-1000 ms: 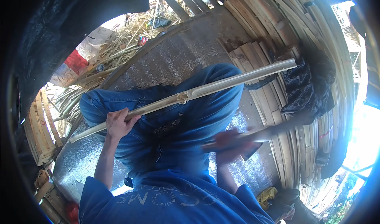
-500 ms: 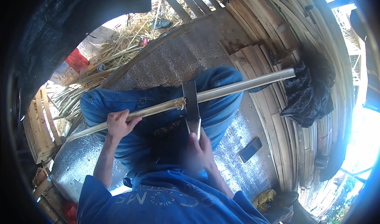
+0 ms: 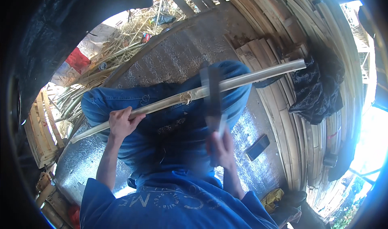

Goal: Using a knife to shave and smooth a long piece of bamboo or wood.

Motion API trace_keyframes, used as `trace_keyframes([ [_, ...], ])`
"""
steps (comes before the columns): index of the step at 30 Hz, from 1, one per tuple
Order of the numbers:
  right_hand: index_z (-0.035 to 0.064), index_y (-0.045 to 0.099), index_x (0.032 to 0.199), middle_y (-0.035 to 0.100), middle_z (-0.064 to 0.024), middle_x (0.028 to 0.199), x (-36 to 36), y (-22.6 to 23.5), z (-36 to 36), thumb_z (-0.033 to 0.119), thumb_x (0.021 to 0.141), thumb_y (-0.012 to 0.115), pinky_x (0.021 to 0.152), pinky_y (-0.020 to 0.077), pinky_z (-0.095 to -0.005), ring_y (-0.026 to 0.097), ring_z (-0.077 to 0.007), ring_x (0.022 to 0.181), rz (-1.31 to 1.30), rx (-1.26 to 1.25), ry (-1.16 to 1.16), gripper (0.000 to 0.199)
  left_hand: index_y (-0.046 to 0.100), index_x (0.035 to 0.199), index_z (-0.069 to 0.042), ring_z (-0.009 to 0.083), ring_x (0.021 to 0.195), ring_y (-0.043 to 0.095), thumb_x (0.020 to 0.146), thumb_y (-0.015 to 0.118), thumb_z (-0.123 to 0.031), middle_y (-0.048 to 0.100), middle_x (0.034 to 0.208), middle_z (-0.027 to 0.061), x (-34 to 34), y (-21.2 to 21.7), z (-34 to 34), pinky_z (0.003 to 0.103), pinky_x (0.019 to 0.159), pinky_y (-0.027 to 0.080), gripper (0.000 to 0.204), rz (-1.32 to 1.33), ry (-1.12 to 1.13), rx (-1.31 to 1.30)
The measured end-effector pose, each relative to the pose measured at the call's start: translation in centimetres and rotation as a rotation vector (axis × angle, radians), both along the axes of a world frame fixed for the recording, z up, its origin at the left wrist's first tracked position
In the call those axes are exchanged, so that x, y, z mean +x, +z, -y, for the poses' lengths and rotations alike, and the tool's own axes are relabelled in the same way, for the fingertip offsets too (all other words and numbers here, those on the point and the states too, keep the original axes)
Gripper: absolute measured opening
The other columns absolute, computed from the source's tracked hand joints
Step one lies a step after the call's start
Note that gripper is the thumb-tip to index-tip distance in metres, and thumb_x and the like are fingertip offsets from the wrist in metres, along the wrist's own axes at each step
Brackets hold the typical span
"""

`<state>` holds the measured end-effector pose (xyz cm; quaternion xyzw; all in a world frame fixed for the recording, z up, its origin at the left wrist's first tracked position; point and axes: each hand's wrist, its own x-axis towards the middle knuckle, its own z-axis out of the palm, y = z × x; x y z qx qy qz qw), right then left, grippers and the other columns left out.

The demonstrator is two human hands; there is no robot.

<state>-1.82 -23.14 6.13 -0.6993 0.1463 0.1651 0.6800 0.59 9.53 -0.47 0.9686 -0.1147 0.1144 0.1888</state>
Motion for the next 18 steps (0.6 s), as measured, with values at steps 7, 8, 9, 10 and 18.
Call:
trace_keyframes([
  [7, 0.0063, 0.044, 0.109, 0.049, -0.0039, 0.060, -0.6, -1.6, 0.0, 0.048, 0.100, 0.031, 0.036, 0.0378, -0.0265, 0.047, -0.0146, 0.042, 0.398, 0.198, -0.339, 0.045, 0.044, 0.055, -0.012, 0.0183, 0.037, 0.053, 0.078, 0.069, -0.055, 0.046, 0.043, 0.0007, 0.2, -0.5, 0.0, 0.031, 0.039, 0.041, 0.055, -0.051, 0.006, -0.007],
  [8, 0.0042, 0.048, 0.110, 0.054, -0.0042, 0.062, -0.1, -2.2, 0.0, 0.045, 0.099, 0.040, 0.040, 0.0397, -0.0271, 0.050, -0.0150, 0.045, 0.209, -0.190, 0.187, 0.043, 0.044, 0.055, -0.012, 0.0183, 0.037, 0.053, 0.078, 0.069, -0.055, 0.046, 0.043, 0.0007, 0.0, -0.5, 0.0, 0.031, 0.039, 0.041, 0.055, -0.052, 0.005, -0.005],
  [9, 0.0044, 0.051, 0.116, 0.056, -0.0058, 0.068, 0.1, -2.6, -1.0, 0.048, 0.095, 0.047, 0.049, 0.0425, -0.0278, 0.053, -0.0154, 0.055, 0.074, -0.307, 0.266, 0.048, 0.044, 0.055, -0.012, 0.0181, 0.037, 0.053, 0.079, 0.068, -0.055, 0.046, 0.043, 0.0009, -0.1, -0.6, -0.1, 0.031, 0.039, 0.041, 0.055, -0.036, 0.002, -0.012],
  [10, 0.0033, 0.050, 0.118, 0.054, -0.0047, 0.064, 0.0, -1.6, -0.5, 0.041, 0.095, 0.051, 0.047, 0.0416, -0.0268, 0.052, -0.0141, 0.051, -0.057, -0.158, 0.164, 0.044, 0.044, 0.055, -0.012, 0.0179, 0.037, 0.053, 0.079, 0.068, -0.055, 0.047, 0.043, 0.0010, -0.1, -0.7, -0.2, 0.031, 0.039, 0.041, 0.055, -0.021, -0.002, -0.019],
  [18, 0.0075, 0.042, 0.114, 0.047, -0.0035, 0.060, 1.2, 1.4, -0.6, 0.052, 0.100, 0.023, 0.035, 0.0391, -0.0229, 0.043, -0.0110, 0.040, 0.539, 0.611, -0.722, 0.050, 0.044, 0.054, -0.012, 0.0176, 0.035, 0.051, 0.078, 0.068, -0.056, 0.043, 0.040, 0.0006, -0.1, -0.9, -0.2, 0.030, 0.038, 0.040, 0.056, -0.013, 0.017, 0.007],
])
